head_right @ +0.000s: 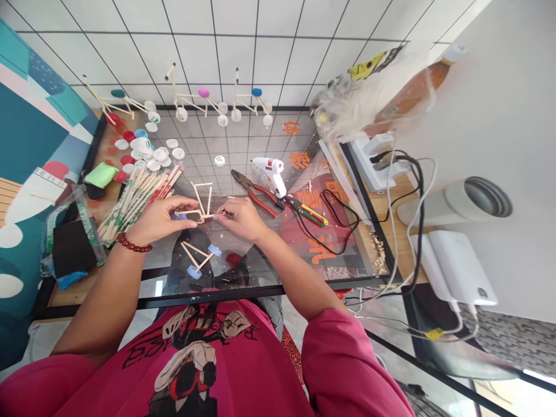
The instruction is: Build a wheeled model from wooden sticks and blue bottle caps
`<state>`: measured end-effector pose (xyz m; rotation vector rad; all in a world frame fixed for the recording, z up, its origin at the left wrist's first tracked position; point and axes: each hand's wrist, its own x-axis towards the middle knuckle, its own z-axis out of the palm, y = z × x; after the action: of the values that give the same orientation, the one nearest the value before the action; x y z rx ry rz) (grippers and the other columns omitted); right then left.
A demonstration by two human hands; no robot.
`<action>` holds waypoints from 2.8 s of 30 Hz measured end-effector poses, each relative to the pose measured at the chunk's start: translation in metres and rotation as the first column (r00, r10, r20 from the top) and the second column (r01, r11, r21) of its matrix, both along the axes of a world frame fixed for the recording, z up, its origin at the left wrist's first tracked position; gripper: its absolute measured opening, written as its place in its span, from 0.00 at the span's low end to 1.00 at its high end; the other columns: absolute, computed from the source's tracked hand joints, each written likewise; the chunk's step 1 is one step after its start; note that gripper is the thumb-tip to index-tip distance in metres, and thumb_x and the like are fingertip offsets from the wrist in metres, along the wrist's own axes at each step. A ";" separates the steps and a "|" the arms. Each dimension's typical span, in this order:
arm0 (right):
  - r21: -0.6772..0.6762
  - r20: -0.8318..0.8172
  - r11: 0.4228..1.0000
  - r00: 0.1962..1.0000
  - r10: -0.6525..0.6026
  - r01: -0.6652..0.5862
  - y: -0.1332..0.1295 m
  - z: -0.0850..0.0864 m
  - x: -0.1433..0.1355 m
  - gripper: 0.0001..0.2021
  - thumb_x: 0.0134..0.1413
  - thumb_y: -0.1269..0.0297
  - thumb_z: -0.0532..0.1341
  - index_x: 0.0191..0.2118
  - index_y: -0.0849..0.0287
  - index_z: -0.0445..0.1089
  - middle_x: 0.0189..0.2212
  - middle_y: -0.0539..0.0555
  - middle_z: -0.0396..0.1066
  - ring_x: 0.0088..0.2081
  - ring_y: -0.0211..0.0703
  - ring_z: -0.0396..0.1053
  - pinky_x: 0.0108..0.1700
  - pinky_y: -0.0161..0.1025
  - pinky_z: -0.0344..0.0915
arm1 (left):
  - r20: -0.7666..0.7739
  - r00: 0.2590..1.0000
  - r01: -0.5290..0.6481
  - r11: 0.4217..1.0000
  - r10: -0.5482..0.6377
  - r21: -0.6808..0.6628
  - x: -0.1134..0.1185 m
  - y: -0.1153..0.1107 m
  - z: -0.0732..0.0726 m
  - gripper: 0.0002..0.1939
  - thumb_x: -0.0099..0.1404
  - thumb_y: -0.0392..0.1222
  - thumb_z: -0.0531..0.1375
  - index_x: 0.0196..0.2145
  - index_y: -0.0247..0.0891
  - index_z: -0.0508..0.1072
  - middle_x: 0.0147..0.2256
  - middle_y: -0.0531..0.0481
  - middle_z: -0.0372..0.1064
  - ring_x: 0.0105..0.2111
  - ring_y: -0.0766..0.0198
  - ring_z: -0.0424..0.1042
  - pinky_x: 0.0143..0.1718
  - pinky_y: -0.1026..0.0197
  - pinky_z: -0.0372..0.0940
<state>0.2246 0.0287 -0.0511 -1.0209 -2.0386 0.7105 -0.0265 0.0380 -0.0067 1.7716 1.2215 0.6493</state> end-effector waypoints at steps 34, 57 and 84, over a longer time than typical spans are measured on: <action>-0.035 -0.008 0.999 1.000 -0.009 0.009 -0.001 0.001 -0.001 0.11 0.62 0.57 0.64 0.32 0.57 0.76 0.30 0.51 0.77 0.32 0.40 0.71 0.41 0.39 0.62 | 0.616 0.601 -0.548 0.824 0.509 -0.146 0.008 0.007 0.007 0.14 0.50 0.49 0.73 0.32 0.40 0.82 0.32 0.47 0.81 0.27 0.64 0.77 0.29 0.62 0.74; -0.030 -0.031 0.999 0.999 -0.017 0.016 -0.001 -0.002 -0.002 0.11 0.62 0.56 0.64 0.32 0.57 0.75 0.29 0.51 0.77 0.31 0.39 0.69 0.42 0.39 0.61 | 0.607 0.584 -0.545 0.815 0.539 -0.199 0.007 0.009 0.001 0.13 0.51 0.46 0.73 0.33 0.38 0.81 0.31 0.46 0.80 0.29 0.64 0.79 0.32 0.62 0.76; -0.005 -0.019 1.000 1.000 0.000 0.000 -0.001 0.001 -0.001 0.14 0.63 0.54 0.62 0.33 0.58 0.76 0.30 0.53 0.77 0.32 0.39 0.70 0.40 0.38 0.61 | -0.191 0.981 0.028 0.962 0.026 0.271 0.002 -0.007 0.013 0.16 0.54 0.47 0.71 0.40 0.39 0.82 0.41 0.46 0.80 0.42 0.54 0.78 0.50 0.53 0.70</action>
<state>0.2238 0.0276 -0.0506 -1.0134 -2.0219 0.7226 -0.0246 0.0309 0.0067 2.1052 1.3100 0.6831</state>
